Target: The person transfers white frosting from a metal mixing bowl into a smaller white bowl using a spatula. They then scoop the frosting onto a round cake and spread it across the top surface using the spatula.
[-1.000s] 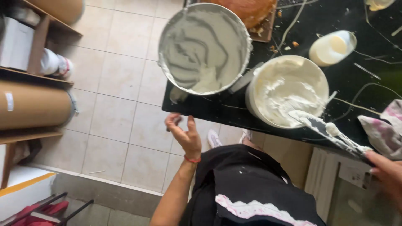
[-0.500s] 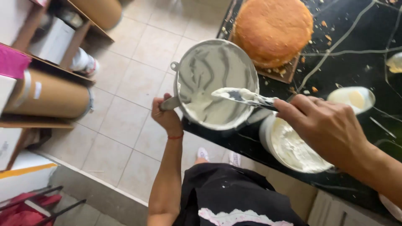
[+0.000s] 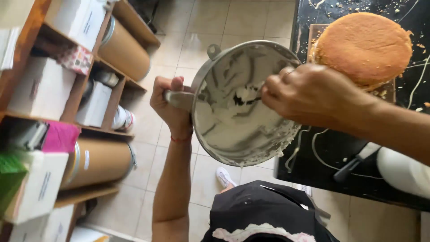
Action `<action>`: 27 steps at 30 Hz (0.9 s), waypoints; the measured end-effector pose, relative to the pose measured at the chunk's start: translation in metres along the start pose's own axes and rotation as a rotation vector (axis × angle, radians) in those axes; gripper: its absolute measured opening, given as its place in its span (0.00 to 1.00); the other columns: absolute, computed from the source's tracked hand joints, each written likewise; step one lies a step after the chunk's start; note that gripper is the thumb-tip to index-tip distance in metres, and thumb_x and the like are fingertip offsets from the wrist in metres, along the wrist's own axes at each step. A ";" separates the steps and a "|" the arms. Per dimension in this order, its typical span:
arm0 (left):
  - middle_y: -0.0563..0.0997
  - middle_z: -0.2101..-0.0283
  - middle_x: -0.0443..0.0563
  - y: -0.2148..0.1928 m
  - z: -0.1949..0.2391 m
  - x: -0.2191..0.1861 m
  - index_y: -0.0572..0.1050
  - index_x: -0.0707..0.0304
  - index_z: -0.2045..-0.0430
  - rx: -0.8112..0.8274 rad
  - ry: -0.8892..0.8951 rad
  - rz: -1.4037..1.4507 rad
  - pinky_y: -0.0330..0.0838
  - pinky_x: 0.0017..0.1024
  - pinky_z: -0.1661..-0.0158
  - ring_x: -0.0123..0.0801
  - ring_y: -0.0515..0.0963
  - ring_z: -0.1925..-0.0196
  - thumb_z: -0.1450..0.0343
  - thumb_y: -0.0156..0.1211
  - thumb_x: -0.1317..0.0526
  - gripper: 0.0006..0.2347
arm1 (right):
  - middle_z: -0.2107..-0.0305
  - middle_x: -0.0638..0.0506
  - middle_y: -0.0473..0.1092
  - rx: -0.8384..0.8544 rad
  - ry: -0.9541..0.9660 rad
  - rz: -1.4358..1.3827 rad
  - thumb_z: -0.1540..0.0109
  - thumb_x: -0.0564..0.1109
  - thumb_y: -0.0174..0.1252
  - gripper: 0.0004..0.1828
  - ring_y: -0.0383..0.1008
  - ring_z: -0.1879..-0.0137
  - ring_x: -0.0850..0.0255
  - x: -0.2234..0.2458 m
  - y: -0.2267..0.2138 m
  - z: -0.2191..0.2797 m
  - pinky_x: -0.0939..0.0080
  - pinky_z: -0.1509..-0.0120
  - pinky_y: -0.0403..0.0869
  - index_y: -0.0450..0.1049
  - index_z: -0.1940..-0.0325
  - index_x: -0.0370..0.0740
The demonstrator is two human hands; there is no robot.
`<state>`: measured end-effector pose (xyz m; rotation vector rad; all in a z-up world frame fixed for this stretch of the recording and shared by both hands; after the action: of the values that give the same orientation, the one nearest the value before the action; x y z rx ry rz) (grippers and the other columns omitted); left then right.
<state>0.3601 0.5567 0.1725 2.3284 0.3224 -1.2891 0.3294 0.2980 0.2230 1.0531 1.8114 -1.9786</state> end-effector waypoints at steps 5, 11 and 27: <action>0.73 0.76 0.45 -0.007 -0.096 0.043 0.64 0.53 0.80 0.171 -0.136 0.131 0.70 0.25 0.66 0.24 0.72 0.75 0.26 0.69 0.48 0.20 | 0.63 0.57 0.74 -0.167 0.094 0.168 0.28 0.43 0.65 0.11 0.76 0.64 0.65 -0.036 -0.095 -0.086 0.68 0.67 0.75 0.80 0.40 0.51; 0.67 0.76 0.41 0.018 -0.151 0.073 0.64 0.53 0.81 0.349 -0.192 0.275 0.77 0.27 0.61 0.26 0.76 0.70 0.28 0.72 0.46 0.21 | 0.71 0.54 0.68 0.214 -0.070 -0.012 0.27 0.38 0.58 0.12 0.66 0.75 0.68 -0.007 -0.019 -0.132 0.65 0.76 0.68 0.76 0.64 0.46; 0.64 0.79 0.37 0.170 -0.248 0.204 0.62 0.50 0.81 0.585 -0.361 0.421 0.72 0.21 0.67 0.18 0.65 0.75 0.24 0.68 0.59 0.19 | 0.64 0.60 0.72 -0.041 0.373 0.327 0.27 0.41 0.66 0.12 0.74 0.65 0.71 -0.155 -0.020 -0.098 0.74 0.68 0.78 0.80 0.38 0.48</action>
<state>0.7222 0.5285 0.1601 2.3381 -0.7119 -1.6862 0.4582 0.3515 0.3436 1.6727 1.6962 -1.6268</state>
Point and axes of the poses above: each hand's wrist, its own z-axis away from the middle knuckle, its own y-axis out of the palm, x = y × z, the point moved 9 cm from there along -z, towards the middle knuckle
